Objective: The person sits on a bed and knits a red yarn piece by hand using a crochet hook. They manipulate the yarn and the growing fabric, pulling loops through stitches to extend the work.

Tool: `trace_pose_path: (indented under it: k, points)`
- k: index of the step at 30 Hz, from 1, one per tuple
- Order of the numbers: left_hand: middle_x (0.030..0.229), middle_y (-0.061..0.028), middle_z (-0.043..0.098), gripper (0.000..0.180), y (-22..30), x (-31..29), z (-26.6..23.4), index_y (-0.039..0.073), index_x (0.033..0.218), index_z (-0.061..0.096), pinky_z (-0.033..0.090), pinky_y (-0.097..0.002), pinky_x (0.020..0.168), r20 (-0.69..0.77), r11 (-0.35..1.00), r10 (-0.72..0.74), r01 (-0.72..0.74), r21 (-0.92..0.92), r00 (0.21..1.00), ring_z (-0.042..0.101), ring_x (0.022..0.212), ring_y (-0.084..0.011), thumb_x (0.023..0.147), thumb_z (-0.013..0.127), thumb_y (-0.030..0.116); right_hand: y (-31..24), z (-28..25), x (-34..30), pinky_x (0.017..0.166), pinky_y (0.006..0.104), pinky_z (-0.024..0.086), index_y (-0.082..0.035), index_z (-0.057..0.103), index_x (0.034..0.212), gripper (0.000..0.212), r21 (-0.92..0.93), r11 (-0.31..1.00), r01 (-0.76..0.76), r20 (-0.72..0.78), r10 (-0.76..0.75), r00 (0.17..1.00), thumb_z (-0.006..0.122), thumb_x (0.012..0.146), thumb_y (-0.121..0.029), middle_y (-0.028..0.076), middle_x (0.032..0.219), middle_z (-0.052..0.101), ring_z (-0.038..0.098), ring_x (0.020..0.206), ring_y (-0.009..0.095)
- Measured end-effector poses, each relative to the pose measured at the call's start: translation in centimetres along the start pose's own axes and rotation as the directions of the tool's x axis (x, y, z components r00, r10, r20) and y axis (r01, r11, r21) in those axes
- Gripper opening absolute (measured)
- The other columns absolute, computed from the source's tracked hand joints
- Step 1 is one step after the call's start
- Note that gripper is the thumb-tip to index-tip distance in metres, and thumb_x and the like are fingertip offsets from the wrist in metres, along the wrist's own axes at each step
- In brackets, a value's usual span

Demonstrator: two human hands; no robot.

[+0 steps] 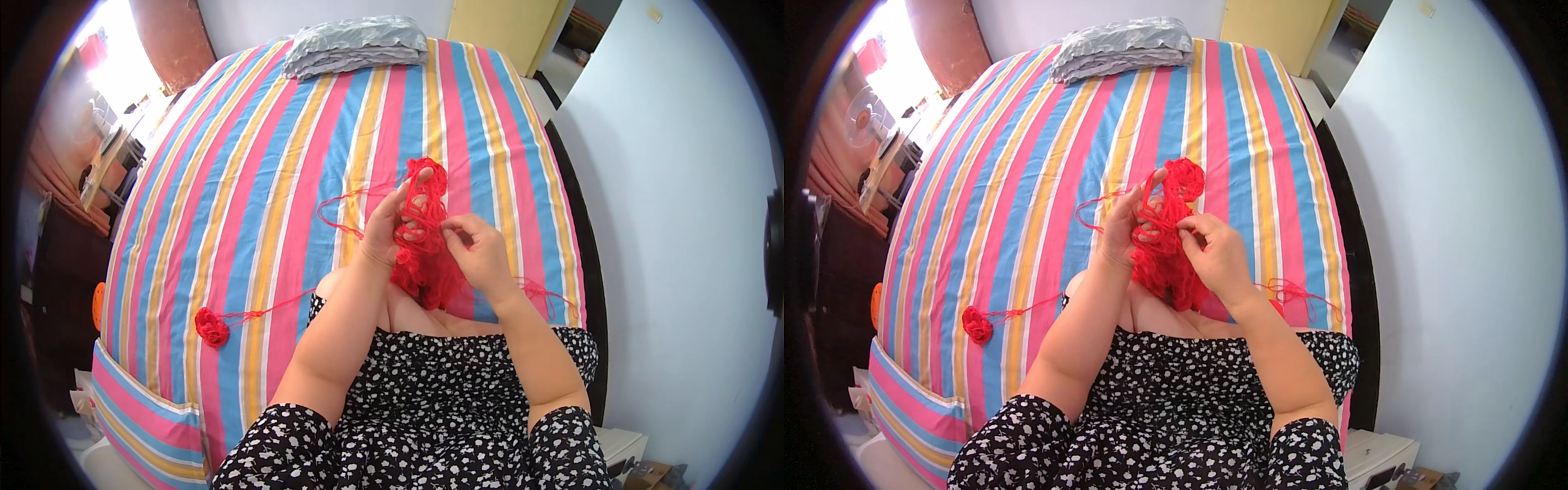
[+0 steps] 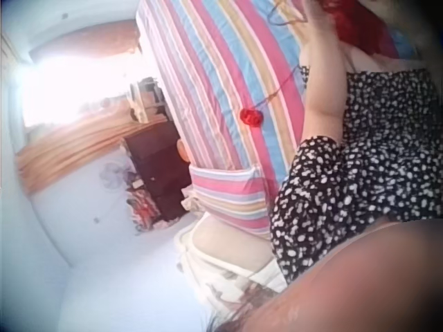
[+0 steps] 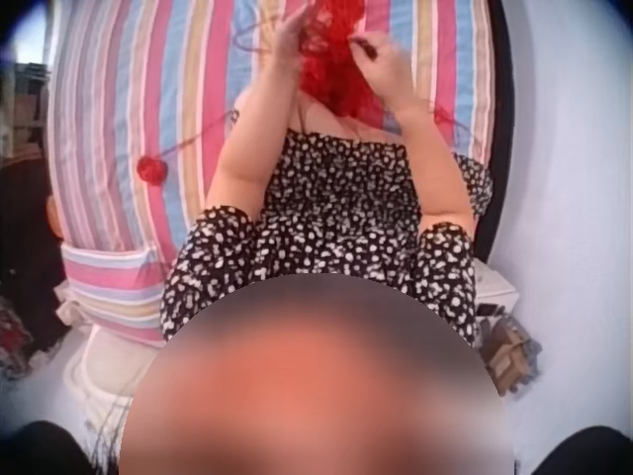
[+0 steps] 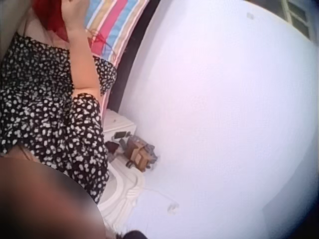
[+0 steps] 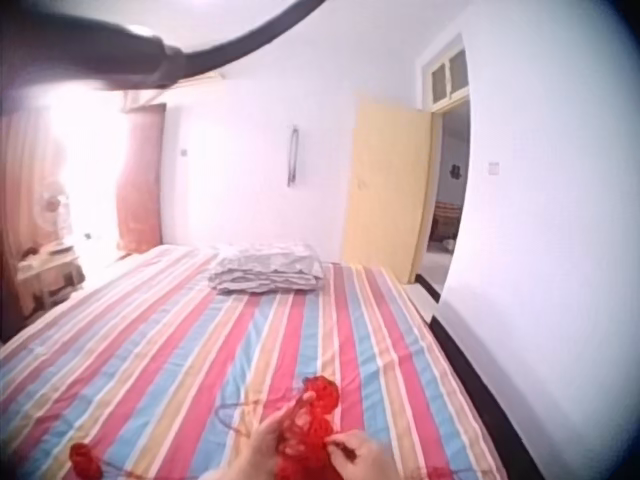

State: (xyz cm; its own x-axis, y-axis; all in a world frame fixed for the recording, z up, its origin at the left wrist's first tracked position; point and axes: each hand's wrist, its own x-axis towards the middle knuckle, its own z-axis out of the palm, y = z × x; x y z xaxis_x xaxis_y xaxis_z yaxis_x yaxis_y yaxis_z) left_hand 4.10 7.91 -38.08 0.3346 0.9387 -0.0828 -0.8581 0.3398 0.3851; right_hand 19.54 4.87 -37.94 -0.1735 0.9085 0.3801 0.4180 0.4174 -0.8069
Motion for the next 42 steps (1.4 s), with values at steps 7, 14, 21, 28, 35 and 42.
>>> trace_pose_path:
  k: [7,14,21,28,35,42]
  points:
    - [0.075,0.0005,0.055,0.043,0.4,0.8,-3.1,0.012,0.133,0.042,0.031,-0.0167,0.036,0.288,0.987,-0.080,0.115,-0.109,0.954,0.043,0.050,-0.0052,0.094,0.046,0.028,-1.0,0.5,0.5,0.063,0.0344,0.049,-0.002,0.063,0.087,0.010,-0.181,0.974,0.138,0.061,-0.129,0.990,0.060,0.078,-0.006,0.012,0.086,0.062,0.062,0.075,0.028]
    - [0.069,0.0012,0.045,0.048,0.8,-0.1,-1.7,0.011,0.136,0.035,0.026,-0.0157,0.036,0.134,0.994,-0.106,0.106,0.005,0.985,0.033,0.045,-0.0051,0.094,0.042,0.033,-1.0,-0.3,0.9,0.064,0.0340,0.050,-0.003,0.062,0.086,0.011,-0.227,0.968,0.105,0.195,-0.060,0.979,0.058,0.078,-0.010,0.009,0.089,0.061,0.062,0.077,0.027]
    - [0.075,0.0041,0.052,0.043,0.9,0.7,-3.3,0.009,0.129,0.046,0.034,-0.0169,0.043,0.184,1.000,0.003,-0.002,-0.008,0.983,0.045,0.057,-0.0036,0.092,0.047,0.030,1.2,-4.3,0.2,0.080,0.0275,0.042,-0.003,0.057,0.074,0.004,0.593,0.734,-0.331,0.333,0.150,0.931,0.054,0.075,-0.006,0.007,0.086,0.056,0.054,0.086,0.017]
    - [0.076,0.0036,0.053,0.036,0.8,1.0,-3.5,0.010,0.125,0.049,0.037,-0.0182,0.045,0.071,0.988,0.144,-0.147,0.037,0.987,0.045,0.055,-0.0045,0.091,0.052,0.023,-1.6,-9.5,0.1,0.091,0.0384,0.043,-0.005,0.057,0.072,0.014,0.960,0.174,-0.219,0.197,0.138,0.971,0.053,0.082,-0.014,0.008,0.075,0.060,0.059,0.085,0.023]
    - [0.092,-0.0002,0.060,0.045,2.4,0.6,-3.0,0.011,0.129,0.044,0.051,-0.0278,0.078,0.012,0.953,0.290,-0.290,0.084,0.957,0.061,0.085,-0.0120,0.085,0.056,0.007,-2.8,-15.4,1.1,0.081,0.0350,0.047,-0.004,0.057,0.077,0.018,0.997,0.027,0.077,-0.080,0.116,0.990,0.057,0.084,-0.021,0.004,0.087,0.061,0.054,0.071,0.018]
    - [0.102,-0.0053,0.057,0.054,1.6,1.1,-2.9,0.005,0.127,0.046,0.046,-0.0269,0.083,0.055,0.797,0.262,-0.248,0.550,0.964,0.057,0.094,-0.0141,0.074,0.047,-0.008,-3.6,-18.1,0.3,0.063,0.0227,0.040,-0.004,0.061,0.107,0.029,0.943,0.251,0.219,-0.258,0.137,0.956,0.058,0.084,-0.021,0.002,0.122,0.055,0.035,0.055,0.008]
